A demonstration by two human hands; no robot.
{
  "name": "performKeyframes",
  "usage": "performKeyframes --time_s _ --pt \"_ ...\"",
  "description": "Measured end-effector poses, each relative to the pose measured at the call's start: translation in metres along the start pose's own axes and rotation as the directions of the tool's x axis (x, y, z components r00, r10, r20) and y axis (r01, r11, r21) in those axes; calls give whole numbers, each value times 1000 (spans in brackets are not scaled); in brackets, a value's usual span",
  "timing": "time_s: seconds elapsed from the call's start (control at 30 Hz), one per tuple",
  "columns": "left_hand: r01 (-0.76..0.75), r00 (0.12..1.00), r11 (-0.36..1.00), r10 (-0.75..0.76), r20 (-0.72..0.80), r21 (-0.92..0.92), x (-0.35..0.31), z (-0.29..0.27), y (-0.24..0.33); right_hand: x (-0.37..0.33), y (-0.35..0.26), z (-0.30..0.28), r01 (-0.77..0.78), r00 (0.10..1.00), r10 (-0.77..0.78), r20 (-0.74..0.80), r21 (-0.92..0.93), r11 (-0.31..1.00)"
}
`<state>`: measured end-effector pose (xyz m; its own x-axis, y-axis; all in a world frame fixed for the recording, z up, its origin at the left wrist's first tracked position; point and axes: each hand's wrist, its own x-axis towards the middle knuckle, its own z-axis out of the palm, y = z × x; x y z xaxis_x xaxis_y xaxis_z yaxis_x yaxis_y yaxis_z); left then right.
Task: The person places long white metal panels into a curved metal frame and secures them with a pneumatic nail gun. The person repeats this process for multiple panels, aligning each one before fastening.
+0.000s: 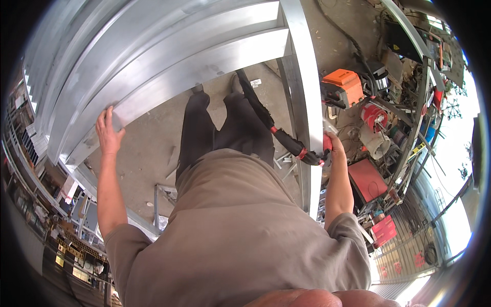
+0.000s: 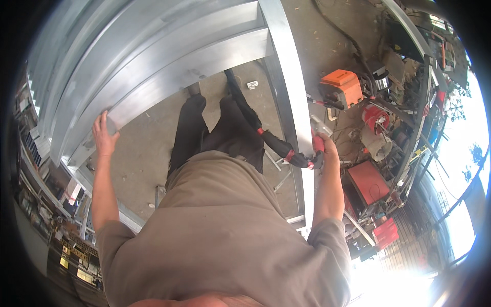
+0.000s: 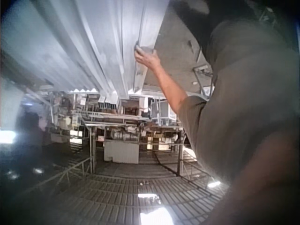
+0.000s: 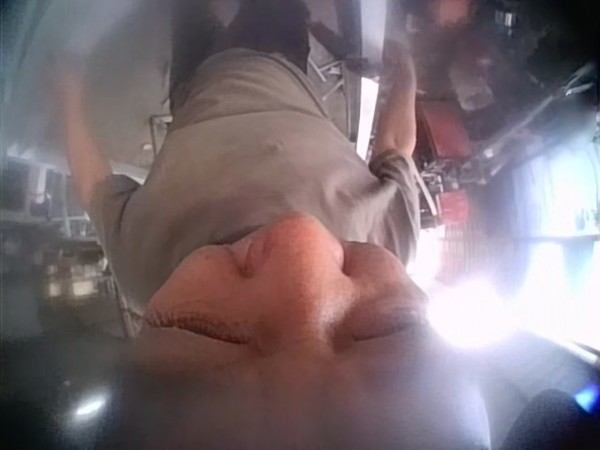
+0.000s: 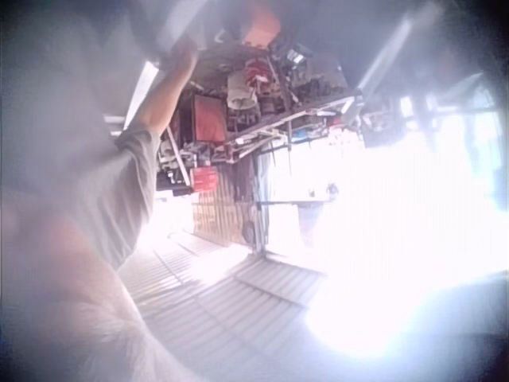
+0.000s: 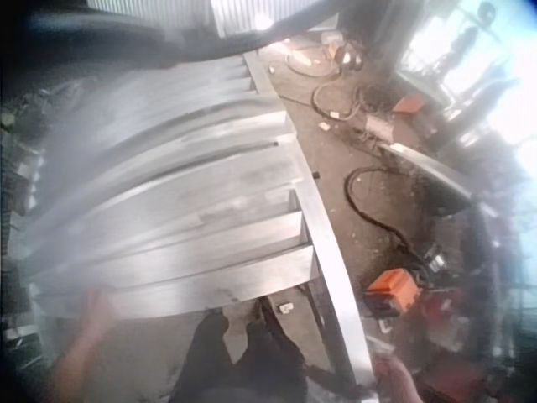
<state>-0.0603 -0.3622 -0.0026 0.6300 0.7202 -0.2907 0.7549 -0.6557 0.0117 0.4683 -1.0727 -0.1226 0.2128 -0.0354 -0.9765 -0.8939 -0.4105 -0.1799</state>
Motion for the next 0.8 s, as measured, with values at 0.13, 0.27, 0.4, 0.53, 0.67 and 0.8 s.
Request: performKeyframes --time_s 0.13,0.27,0.4,0.53,0.67,0.8 --pt "2 1000 1000 -2 6 -7 0 -2 -3 -109 -23 6 220 975 -178 -131 493 842" --pt "-30 1000 999 30 -11 -28 0 0 -9 -245 -57 50 692 717 -549 -429 349 632" --pt "-57 998 998 57 -12 -24 2 2 -18 -349 -90 114 917 373 -748 -550 94 388" --pt "-110 993 992 107 -54 -58 2 3 -24 -402 -124 175 990 99 -947 -304 -69 125" --pt "-159 985 983 152 -80 -97 4 2 -29 -444 -159 216 998 63 -989 136 -37 58" --pt "-219 971 964 199 -135 -154 7 2 -34 -466 -188 264 998 -41 -994 106 46 -36"
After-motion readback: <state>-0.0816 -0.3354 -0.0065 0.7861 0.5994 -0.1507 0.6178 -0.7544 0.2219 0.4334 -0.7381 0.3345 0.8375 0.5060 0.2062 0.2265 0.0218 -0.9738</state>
